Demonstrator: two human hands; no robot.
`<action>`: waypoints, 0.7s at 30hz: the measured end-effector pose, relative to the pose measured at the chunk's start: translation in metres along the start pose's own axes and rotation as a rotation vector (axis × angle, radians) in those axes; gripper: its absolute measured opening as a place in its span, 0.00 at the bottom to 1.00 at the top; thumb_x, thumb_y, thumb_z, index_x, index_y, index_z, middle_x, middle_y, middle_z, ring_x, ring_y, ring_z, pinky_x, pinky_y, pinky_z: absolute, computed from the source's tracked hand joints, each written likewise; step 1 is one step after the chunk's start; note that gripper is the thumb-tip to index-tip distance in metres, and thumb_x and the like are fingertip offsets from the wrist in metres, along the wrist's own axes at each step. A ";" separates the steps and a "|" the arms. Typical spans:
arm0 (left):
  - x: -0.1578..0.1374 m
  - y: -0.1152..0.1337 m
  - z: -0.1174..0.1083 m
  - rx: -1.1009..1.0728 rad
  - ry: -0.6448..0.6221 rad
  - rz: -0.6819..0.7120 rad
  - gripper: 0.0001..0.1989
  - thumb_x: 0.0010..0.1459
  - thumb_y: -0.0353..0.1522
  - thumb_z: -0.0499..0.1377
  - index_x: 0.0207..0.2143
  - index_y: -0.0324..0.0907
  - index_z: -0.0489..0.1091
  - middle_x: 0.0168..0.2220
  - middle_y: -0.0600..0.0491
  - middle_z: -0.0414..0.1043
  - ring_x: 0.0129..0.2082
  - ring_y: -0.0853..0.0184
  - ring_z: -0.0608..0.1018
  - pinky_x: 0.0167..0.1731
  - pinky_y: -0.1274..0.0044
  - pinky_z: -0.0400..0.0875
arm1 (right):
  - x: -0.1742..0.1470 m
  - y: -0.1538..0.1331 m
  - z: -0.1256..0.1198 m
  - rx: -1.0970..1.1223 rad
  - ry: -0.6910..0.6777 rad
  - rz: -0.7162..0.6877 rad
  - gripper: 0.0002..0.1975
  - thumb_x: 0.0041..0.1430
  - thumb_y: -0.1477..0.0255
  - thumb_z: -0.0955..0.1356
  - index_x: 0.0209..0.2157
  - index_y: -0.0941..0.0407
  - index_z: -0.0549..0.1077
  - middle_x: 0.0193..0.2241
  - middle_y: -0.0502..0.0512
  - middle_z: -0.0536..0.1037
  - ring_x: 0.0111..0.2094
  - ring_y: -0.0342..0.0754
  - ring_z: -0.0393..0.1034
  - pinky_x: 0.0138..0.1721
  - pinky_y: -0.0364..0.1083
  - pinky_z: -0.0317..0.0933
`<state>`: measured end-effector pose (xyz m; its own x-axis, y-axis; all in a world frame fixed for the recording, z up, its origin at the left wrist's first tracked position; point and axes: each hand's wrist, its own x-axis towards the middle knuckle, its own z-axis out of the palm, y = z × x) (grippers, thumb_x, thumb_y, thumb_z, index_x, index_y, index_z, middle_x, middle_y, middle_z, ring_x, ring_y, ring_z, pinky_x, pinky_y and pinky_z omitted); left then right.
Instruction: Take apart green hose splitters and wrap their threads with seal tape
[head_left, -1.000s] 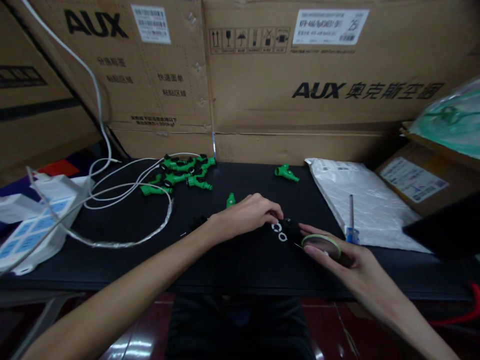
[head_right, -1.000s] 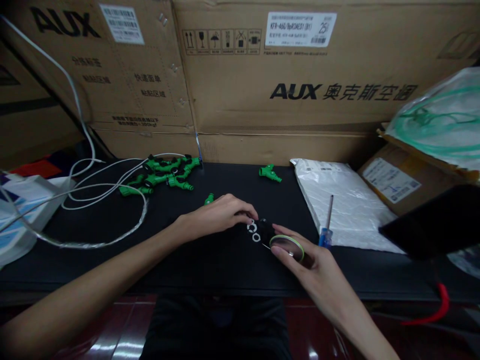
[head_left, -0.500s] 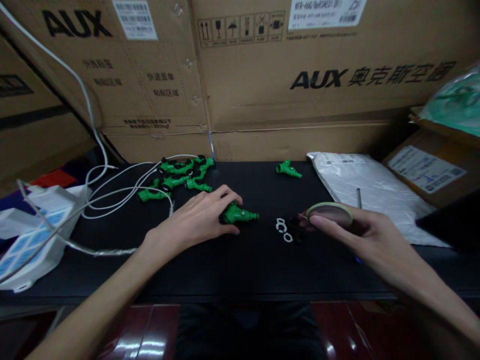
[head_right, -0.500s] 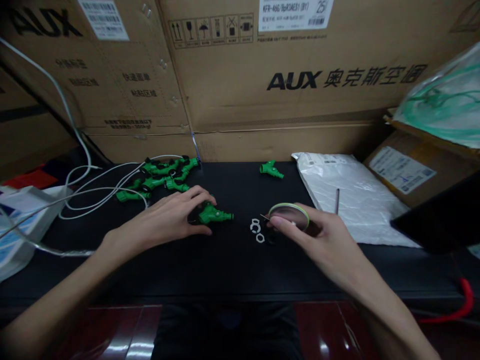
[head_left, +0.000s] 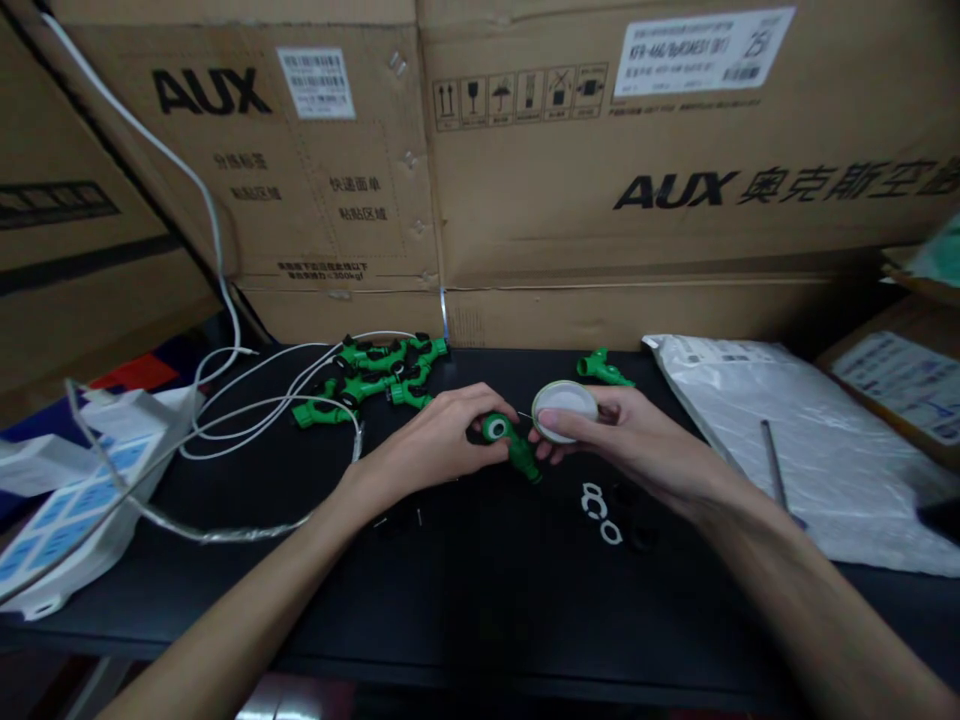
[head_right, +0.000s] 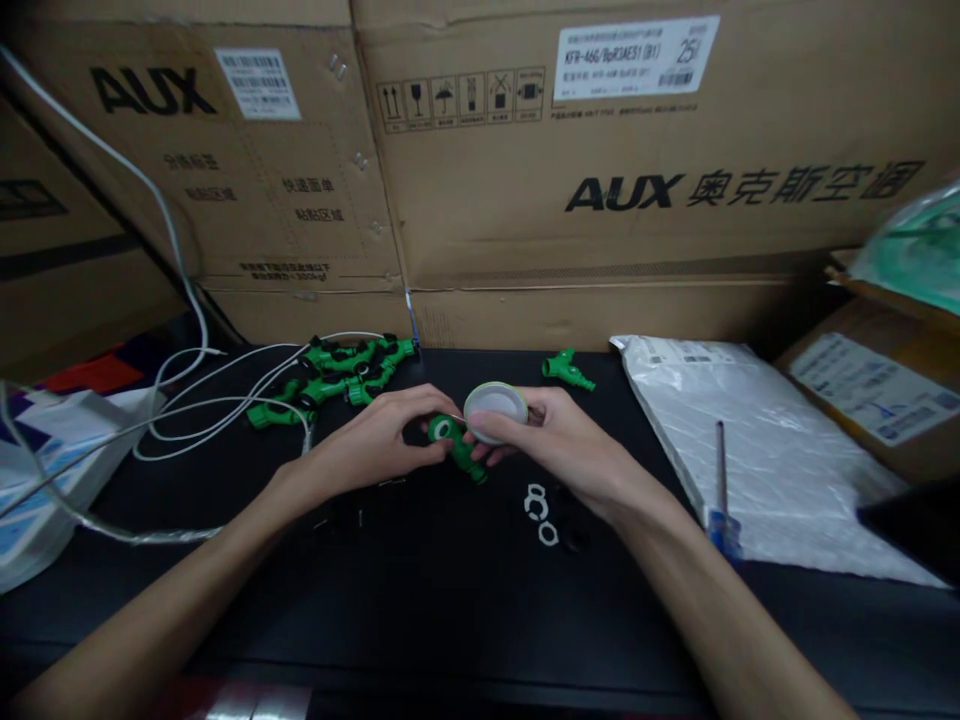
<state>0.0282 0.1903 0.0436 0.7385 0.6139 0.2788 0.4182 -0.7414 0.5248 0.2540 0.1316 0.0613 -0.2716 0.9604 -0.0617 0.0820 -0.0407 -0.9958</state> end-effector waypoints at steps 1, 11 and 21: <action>0.000 0.000 0.002 -0.022 0.011 0.002 0.11 0.60 0.28 0.63 0.47 0.40 0.75 0.44 0.50 0.77 0.39 0.66 0.77 0.40 0.74 0.73 | 0.001 0.005 0.001 0.039 0.003 0.032 0.16 0.57 0.61 0.77 0.38 0.60 0.81 0.33 0.56 0.83 0.35 0.46 0.78 0.39 0.45 0.71; -0.005 -0.009 0.014 -0.380 -0.003 -0.122 0.20 0.60 0.30 0.69 0.55 0.45 0.74 0.47 0.53 0.77 0.41 0.68 0.79 0.42 0.75 0.75 | 0.002 0.020 0.003 0.242 0.055 0.182 0.17 0.53 0.62 0.80 0.40 0.58 0.83 0.36 0.54 0.83 0.39 0.44 0.77 0.42 0.43 0.73; -0.008 -0.006 0.017 -0.322 0.116 -0.131 0.15 0.69 0.36 0.61 0.57 0.47 0.71 0.57 0.51 0.73 0.55 0.64 0.76 0.53 0.72 0.72 | -0.002 0.019 0.000 0.251 0.019 0.114 0.12 0.62 0.63 0.76 0.37 0.59 0.81 0.33 0.53 0.83 0.29 0.41 0.77 0.35 0.41 0.72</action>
<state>0.0286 0.1855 0.0245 0.6173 0.7380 0.2724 0.3033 -0.5427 0.7833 0.2561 0.1290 0.0429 -0.2557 0.9507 -0.1753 -0.1300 -0.2135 -0.9683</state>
